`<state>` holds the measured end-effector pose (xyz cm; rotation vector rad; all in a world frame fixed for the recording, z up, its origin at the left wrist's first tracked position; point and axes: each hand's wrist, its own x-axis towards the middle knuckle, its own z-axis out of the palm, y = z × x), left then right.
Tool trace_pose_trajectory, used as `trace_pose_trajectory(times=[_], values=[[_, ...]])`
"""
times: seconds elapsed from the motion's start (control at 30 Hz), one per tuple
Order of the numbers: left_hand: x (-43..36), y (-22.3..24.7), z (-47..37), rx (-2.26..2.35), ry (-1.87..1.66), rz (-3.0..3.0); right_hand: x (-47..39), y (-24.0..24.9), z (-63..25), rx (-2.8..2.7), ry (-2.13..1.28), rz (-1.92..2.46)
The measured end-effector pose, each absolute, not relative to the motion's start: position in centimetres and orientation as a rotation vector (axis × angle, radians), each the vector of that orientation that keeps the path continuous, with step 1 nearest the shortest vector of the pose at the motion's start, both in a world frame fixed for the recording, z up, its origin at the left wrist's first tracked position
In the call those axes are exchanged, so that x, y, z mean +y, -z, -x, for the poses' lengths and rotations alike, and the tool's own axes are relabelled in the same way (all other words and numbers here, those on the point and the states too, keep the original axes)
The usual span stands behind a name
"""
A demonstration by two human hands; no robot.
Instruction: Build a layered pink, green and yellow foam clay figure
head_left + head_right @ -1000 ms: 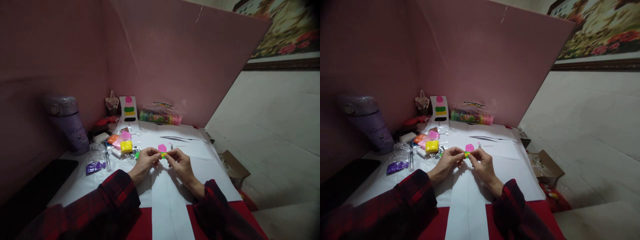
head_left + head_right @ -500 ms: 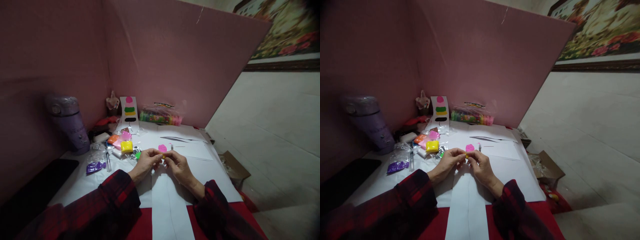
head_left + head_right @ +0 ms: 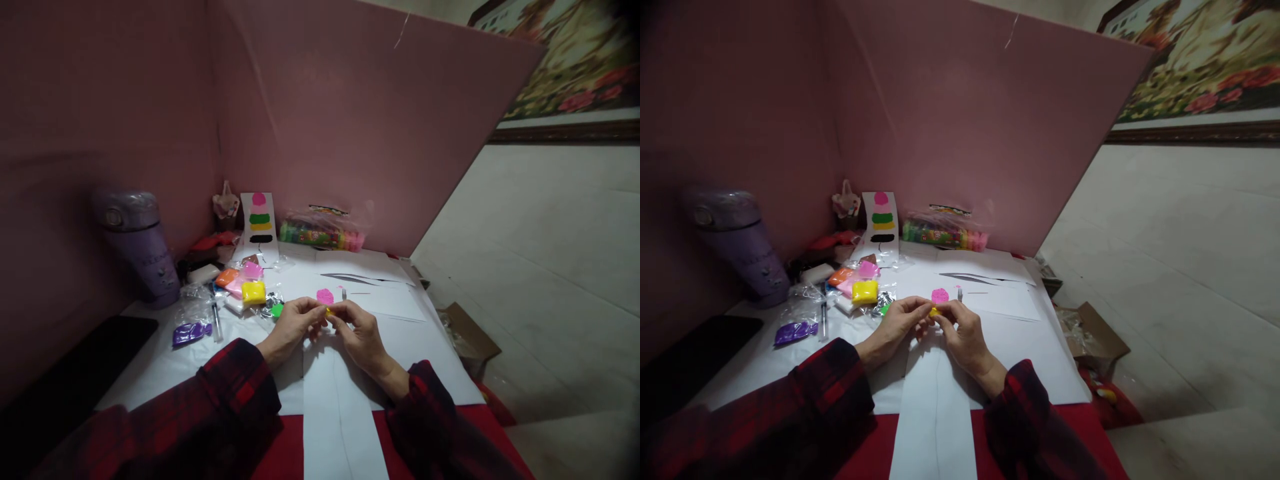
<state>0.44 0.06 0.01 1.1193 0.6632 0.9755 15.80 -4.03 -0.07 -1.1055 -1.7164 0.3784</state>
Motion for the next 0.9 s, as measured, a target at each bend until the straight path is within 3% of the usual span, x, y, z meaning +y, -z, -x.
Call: trace_pose_trajectory(times=[0.9], values=[[0.09, -0.25, -0.75, 0.692, -0.997, -1.064, -4.12, -0.13, -15.80, -1.811, -0.349, 1.023]])
